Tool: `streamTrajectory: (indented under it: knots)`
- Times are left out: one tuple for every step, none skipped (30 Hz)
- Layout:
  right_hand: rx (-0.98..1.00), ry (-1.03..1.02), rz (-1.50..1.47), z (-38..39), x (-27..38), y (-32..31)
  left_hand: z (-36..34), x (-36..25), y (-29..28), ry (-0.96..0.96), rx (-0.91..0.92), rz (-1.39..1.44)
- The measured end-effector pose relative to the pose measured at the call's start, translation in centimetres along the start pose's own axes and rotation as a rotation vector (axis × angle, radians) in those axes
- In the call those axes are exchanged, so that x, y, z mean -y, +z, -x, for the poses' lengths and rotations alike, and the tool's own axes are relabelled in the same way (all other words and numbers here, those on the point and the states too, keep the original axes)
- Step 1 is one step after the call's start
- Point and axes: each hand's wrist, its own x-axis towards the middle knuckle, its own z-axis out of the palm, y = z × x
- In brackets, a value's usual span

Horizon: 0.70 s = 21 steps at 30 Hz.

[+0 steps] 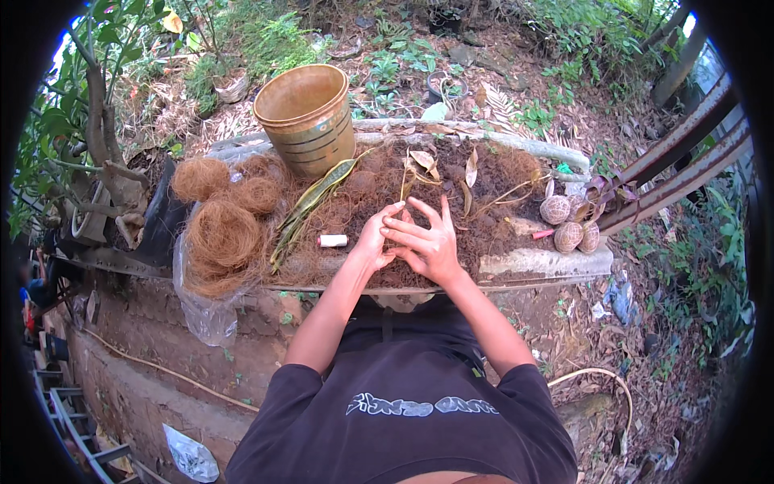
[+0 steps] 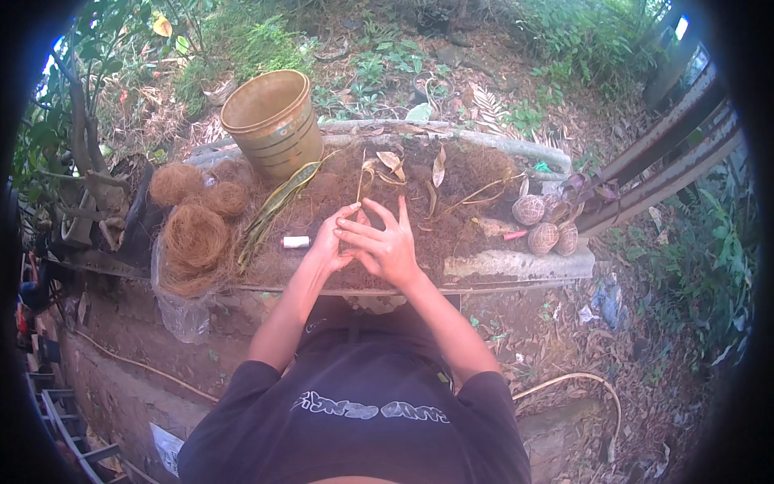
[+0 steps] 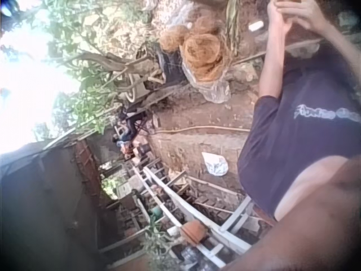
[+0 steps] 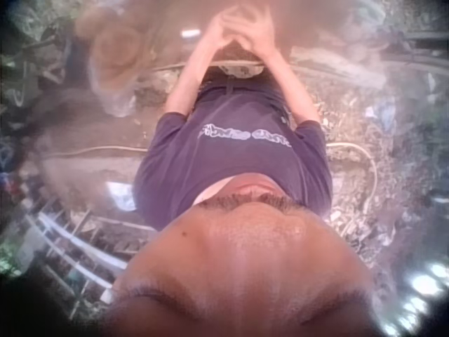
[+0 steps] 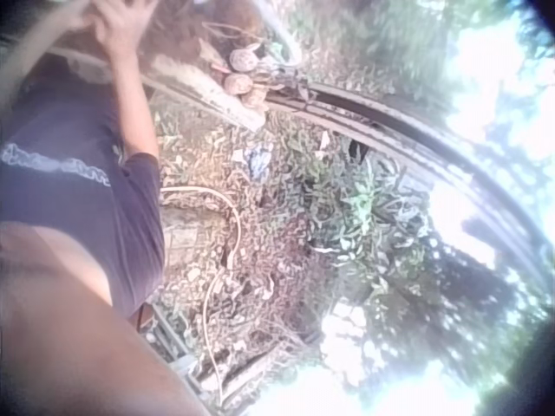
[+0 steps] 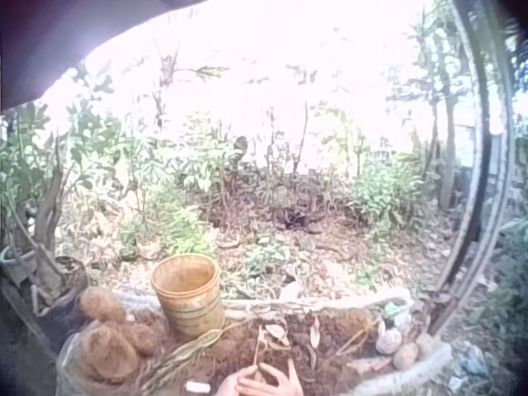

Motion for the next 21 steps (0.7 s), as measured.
streamTrajectory:
  knots:
    - [-0.002,0.011,-0.004,0.1,0.2,0.2,0.4,-0.4,-0.3,-0.019,0.121,-0.007]
    - [-0.005,0.022,-0.009,0.2,0.3,0.2,0.4,-0.6,-0.2,0.003,0.055,-0.048]
    - [0.020,0.003,-0.027,-0.2,-0.1,0.2,0.2,-0.8,0.0,0.026,-0.011,-0.089]
    - [0.050,-0.016,-0.054,-0.7,-0.4,-0.1,0.7,-0.8,0.3,0.050,-0.087,-0.125]
    - [0.118,-0.038,-0.090,-1.0,-0.6,-0.8,2.3,-1.3,2.4,0.077,-0.221,-0.260]
    - [0.072,0.019,-0.148,-0.8,-0.6,-0.8,2.2,-1.0,2.5,0.116,-0.244,-0.257]
    - [0.028,0.068,-0.208,-0.8,-0.6,-0.9,2.1,-0.8,2.7,0.163,-0.269,-0.248]
    - [-0.017,0.117,-0.267,-0.7,-0.6,-0.9,2.1,-0.7,2.8,0.181,-0.258,-0.223]
    - [-0.027,0.123,-0.211,-0.3,-0.8,-0.7,2.2,-0.7,2.8,0.198,-0.248,-0.199]
    - [-0.040,0.136,-0.220,0.0,-0.7,-0.5,2.2,-0.8,2.7,0.186,-0.201,-0.160]
    - [-0.054,0.149,-0.229,0.2,-0.4,-0.3,2.2,-0.9,2.6,0.173,-0.155,-0.121]
    - [-0.068,0.163,-0.238,0.4,-0.2,-0.1,2.2,-0.9,2.6,0.161,-0.108,-0.082]
    - [-0.048,0.146,-0.235,0.4,0.1,-0.2,1.7,-0.7,2.3,0.120,-0.156,-0.110]
    - [-0.040,0.134,-0.192,0.5,0.0,0.2,1.5,-0.6,1.8,0.138,-0.123,-0.133]
    - [-0.033,0.122,-0.149,0.8,-0.3,0.7,1.5,-0.5,1.2,0.160,-0.092,-0.217]
    - [-0.025,0.110,-0.106,0.8,-0.3,1.0,1.7,-0.5,1.1,0.182,-0.060,-0.300]
    - [-0.055,0.125,-0.077,0.7,-0.4,1.2,1.7,-0.6,1.2,0.178,-0.059,-0.303]
    - [-0.069,0.116,-0.071,0.7,-0.5,1.2,1.8,-0.6,1.3,0.174,-0.057,-0.305]
    - [-0.081,0.107,-0.067,0.7,-0.5,1.1,1.9,-0.6,1.4,0.171,-0.058,-0.307]
    - [-0.093,0.097,-0.063,0.6,-0.5,1.1,1.9,-0.6,1.3,0.190,-0.056,-0.307]
    - [-0.104,0.094,-0.050,0.6,-0.5,1.3,1.7,-0.5,1.2,0.208,-0.053,-0.306]
